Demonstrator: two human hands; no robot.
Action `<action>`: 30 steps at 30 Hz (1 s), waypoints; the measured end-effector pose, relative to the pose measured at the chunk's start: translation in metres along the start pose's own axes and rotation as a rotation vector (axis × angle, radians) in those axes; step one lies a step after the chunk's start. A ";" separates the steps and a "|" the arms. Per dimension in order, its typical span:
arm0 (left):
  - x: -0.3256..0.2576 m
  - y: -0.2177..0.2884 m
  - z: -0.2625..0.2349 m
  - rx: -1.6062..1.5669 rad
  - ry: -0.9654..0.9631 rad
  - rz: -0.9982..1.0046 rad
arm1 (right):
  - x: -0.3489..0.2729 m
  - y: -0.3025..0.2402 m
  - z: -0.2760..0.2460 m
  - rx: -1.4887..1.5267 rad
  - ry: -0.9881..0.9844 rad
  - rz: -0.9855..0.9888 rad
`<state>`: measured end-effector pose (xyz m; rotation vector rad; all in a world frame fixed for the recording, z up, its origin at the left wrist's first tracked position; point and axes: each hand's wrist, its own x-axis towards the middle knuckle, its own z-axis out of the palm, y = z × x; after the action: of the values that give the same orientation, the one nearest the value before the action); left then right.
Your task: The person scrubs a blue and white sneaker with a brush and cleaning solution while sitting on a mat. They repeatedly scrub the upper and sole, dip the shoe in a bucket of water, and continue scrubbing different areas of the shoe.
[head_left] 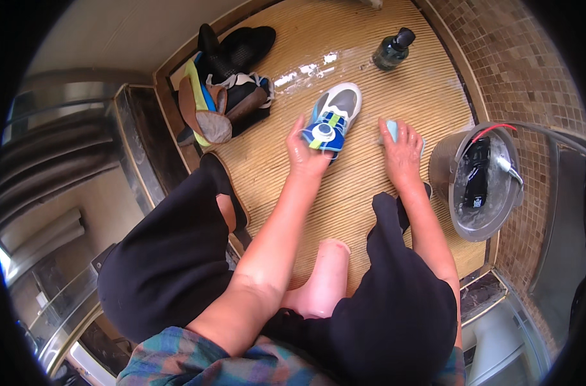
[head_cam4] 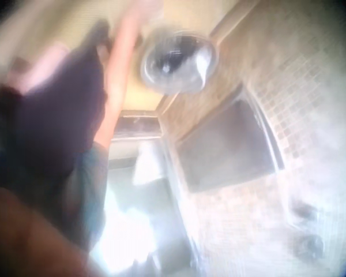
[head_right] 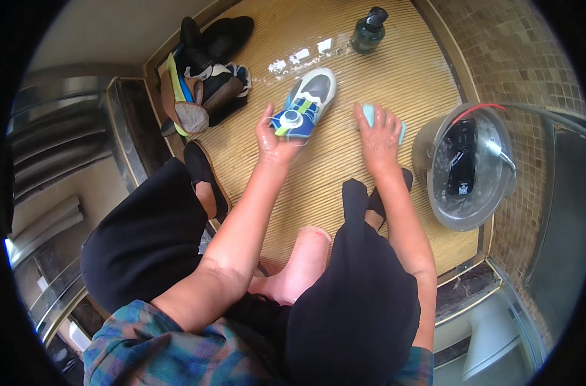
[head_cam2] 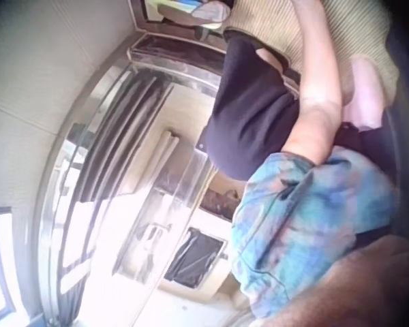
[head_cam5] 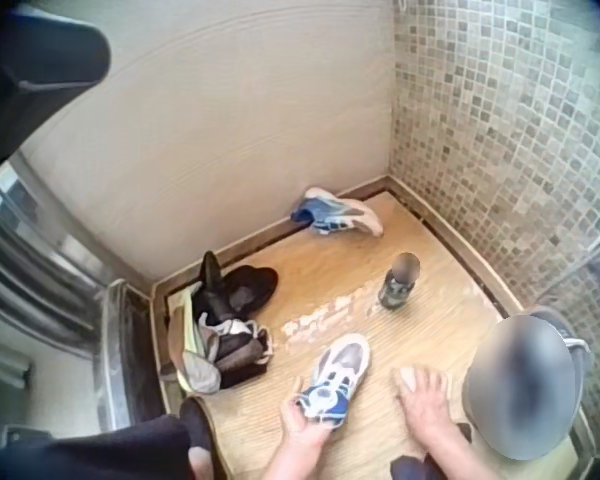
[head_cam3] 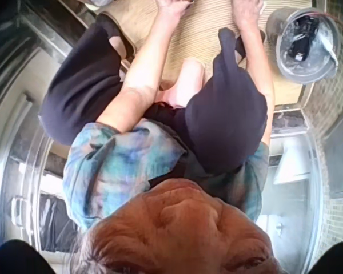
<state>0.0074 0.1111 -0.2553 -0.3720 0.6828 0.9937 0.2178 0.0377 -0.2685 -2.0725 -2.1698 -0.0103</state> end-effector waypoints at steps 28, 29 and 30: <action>0.023 -0.012 0.008 0.232 -0.253 0.014 | 0.047 -0.019 0.019 1.066 -0.236 0.394; 0.024 -0.014 0.008 0.239 -0.258 0.030 | 0.048 -0.020 0.011 1.116 -0.270 0.418; 0.024 -0.017 0.008 0.246 -0.264 0.046 | 0.049 -0.021 0.006 1.165 -0.304 0.442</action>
<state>0.0335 0.1226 -0.2658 -0.0086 0.5672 0.9686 0.1939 0.0856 -0.2676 -1.7344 -1.1720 1.3122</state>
